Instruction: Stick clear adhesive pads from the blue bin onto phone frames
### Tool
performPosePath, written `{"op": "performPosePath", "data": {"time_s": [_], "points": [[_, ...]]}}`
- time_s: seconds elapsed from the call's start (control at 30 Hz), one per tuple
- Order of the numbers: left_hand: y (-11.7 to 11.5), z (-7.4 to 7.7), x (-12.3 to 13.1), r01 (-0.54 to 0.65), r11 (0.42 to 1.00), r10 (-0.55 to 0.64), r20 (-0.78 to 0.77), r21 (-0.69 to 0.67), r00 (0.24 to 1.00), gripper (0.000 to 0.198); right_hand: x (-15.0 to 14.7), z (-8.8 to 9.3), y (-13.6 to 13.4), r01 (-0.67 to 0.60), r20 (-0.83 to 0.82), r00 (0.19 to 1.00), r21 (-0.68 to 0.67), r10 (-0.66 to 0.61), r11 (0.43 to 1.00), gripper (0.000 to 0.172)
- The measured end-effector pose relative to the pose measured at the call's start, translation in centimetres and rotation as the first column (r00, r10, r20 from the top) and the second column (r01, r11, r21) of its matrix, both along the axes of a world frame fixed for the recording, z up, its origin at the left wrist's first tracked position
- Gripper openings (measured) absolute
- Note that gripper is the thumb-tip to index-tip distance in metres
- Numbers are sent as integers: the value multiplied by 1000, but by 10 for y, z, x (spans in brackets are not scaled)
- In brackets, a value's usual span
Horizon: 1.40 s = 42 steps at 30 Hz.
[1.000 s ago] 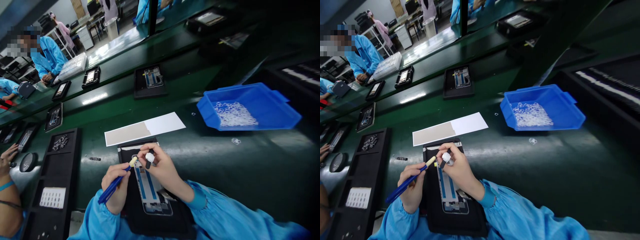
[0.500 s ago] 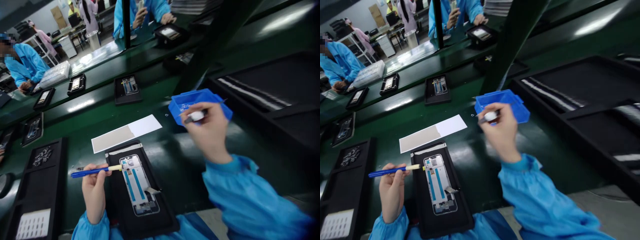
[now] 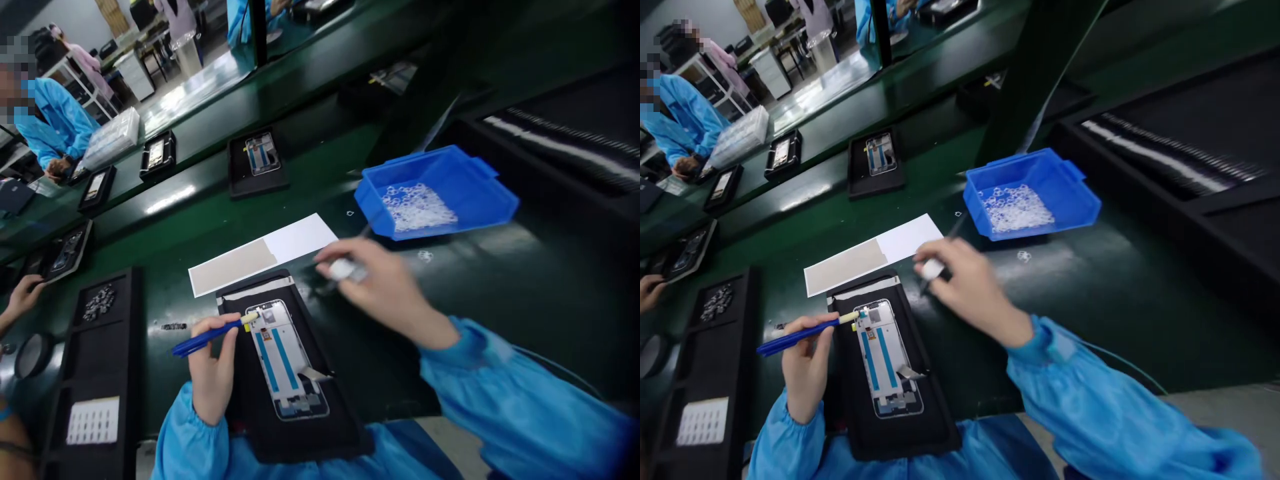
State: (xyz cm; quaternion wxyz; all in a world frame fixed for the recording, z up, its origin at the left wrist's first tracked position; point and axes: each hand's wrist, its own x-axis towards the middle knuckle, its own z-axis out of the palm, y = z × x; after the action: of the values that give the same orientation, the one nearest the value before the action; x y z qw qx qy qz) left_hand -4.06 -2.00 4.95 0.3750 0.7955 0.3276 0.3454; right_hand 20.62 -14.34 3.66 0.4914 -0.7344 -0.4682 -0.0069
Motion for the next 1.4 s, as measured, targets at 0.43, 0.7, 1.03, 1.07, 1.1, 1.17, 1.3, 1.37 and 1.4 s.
{"op": "performPosePath", "data": {"time_s": [0.43, 0.7, 1.03, 1.07, 1.1, 1.17, 1.3, 1.37, 1.4], "points": [[4, 4, 26, 229, 944, -164, -264, 238, 950, 11, -39, -29, 12, -340, 49, 932, -227, 360, 913, 35], [5, 11, 38, 273, 918, -179, -314, 287, 932, 9, -38, -28, 12, -366, 44, 922, -214, 384, 906, 30], [4, 13, 42, 300, 901, -186, -347, 312, 919, 10, -39, -28, 10, -367, 35, 923, -214, 383, 905, 25], [4, 13, 43, 303, 899, -187, -348, 316, 919, 10, -39, -29, 10, -366, 36, 923, -215, 382, 905, 25], [4, 13, 44, 304, 897, -187, -348, 321, 919, 10, -40, -29, 10, -364, 37, 924, -216, 380, 906, 24], [3, 14, 45, 306, 894, -186, -350, 328, 918, 10, -40, -28, 10, -360, 40, 926, -217, 376, 907, 23], [1, 15, 46, 338, 882, -215, -358, 329, 909, 11, -40, -28, 10, -363, 40, 925, -205, 378, 909, 22], [0, 15, 46, 360, 870, -239, -351, 337, 906, 13, -40, -28, 10, -364, 37, 925, -201, 379, 909, 22], [0, 15, 46, 370, 865, -249, -349, 340, 904, 14, -40, -28, 10, -367, 34, 924, -200, 381, 908, 22]]}}
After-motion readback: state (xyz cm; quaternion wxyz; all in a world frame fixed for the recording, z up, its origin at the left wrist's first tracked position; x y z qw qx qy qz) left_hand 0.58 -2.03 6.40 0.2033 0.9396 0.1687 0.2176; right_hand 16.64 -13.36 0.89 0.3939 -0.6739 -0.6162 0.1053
